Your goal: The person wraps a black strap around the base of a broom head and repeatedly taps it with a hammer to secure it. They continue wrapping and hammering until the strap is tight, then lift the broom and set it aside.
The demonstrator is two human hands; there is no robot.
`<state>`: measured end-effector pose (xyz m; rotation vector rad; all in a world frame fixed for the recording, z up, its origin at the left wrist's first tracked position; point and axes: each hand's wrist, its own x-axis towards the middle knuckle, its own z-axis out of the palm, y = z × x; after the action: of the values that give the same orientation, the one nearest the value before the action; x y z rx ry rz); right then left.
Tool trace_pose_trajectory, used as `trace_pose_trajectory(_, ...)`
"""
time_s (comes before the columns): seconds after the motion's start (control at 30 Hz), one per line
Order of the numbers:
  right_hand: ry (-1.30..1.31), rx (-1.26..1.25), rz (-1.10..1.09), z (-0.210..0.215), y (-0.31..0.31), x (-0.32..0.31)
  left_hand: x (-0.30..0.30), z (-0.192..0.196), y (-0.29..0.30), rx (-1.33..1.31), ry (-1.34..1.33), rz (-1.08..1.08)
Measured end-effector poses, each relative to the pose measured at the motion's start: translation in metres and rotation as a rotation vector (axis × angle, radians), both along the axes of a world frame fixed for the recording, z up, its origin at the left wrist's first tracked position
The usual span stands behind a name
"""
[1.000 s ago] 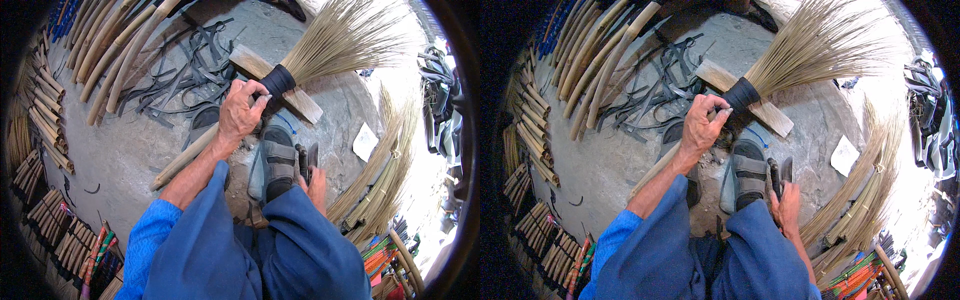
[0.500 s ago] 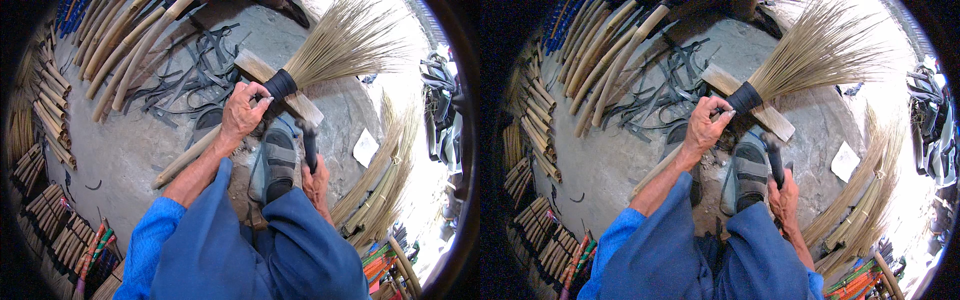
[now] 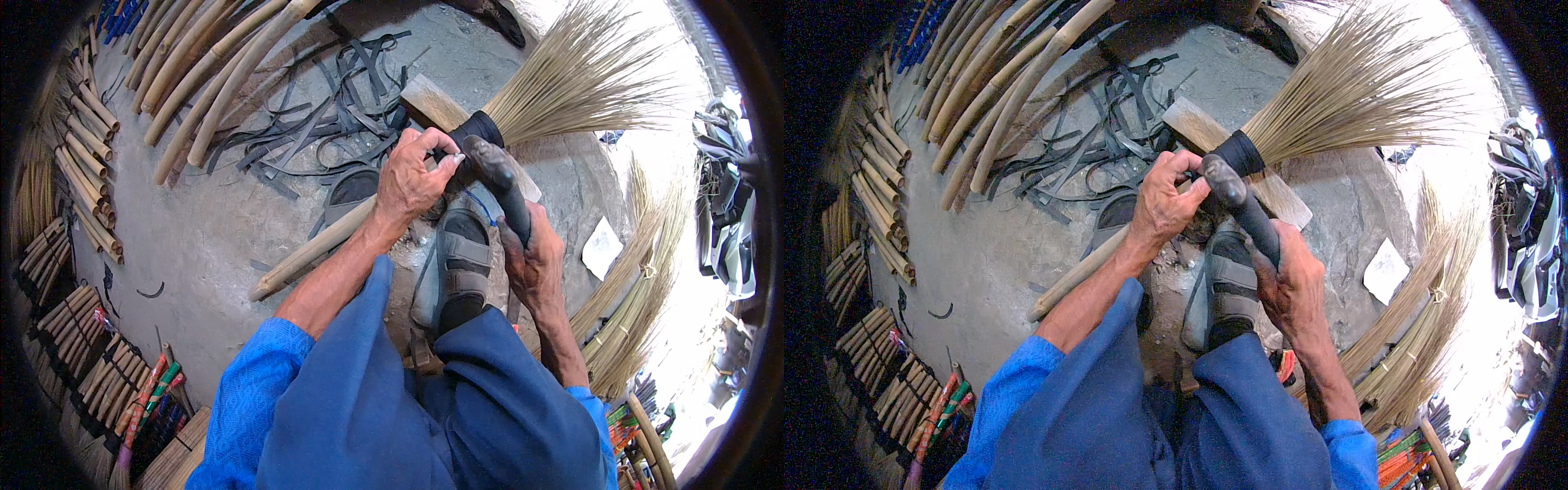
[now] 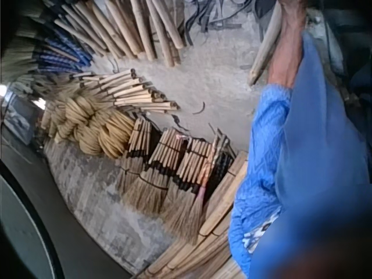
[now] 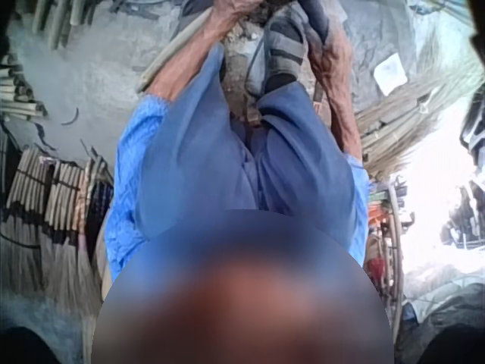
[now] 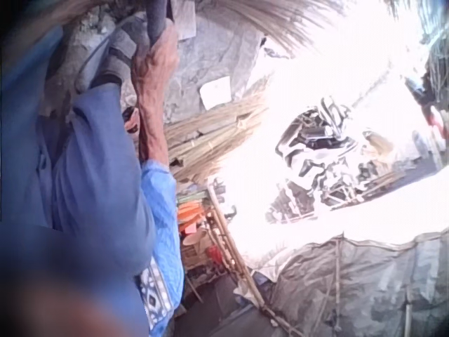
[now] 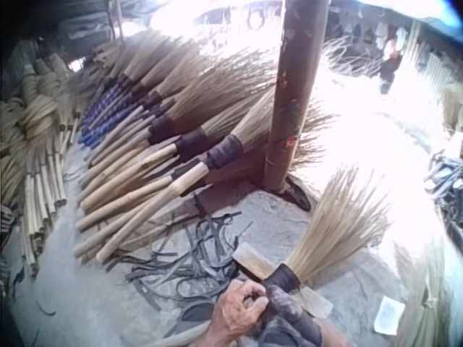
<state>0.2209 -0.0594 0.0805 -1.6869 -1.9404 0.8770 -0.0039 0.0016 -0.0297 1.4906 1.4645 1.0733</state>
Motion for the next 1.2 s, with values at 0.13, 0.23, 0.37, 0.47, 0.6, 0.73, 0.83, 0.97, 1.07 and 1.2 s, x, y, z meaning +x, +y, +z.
trace_pose_trajectory(0.13,-0.203,-0.031,0.092,-0.007,0.008,0.006,0.000,-0.001,0.002,-0.079,0.003,0.009)
trace_pose_trajectory(0.23,-0.167,-0.057,0.063,-0.011,0.008,0.009,-0.002,0.000,0.002,0.023,-0.045,0.006)
trace_pose_trajectory(0.37,-0.149,-0.058,0.090,-0.008,0.015,0.011,-0.003,0.001,0.000,-0.125,0.023,-0.021)
trace_pose_trajectory(0.47,-0.125,-0.098,0.055,0.003,0.017,0.011,-0.002,0.001,-0.002,-0.025,-0.071,0.023)
trace_pose_trajectory(0.6,-0.020,0.012,0.067,0.019,0.007,0.008,-0.001,-0.002,-0.003,0.017,0.068,0.002)
trace_pose_trajectory(0.73,-0.155,0.019,0.171,0.013,0.016,0.008,-0.002,-0.003,-0.001,0.027,0.077,-0.004)
trace_pose_trajectory(0.83,-0.155,-0.106,0.108,0.006,0.022,0.016,-0.004,-0.003,-0.001,0.017,0.082,-0.003)
trace_pose_trajectory(0.97,-0.079,-0.022,0.061,0.008,0.005,0.024,-0.005,-0.002,-0.001,-0.016,0.096,-0.020)
trace_pose_trajectory(1.07,0.050,0.198,0.205,0.002,0.005,0.019,-0.006,-0.002,-0.002,-0.003,0.115,-0.029)
trace_pose_trajectory(1.2,-0.240,-0.262,0.108,-0.007,0.032,0.011,-0.006,-0.003,-0.004,0.032,0.115,-0.020)
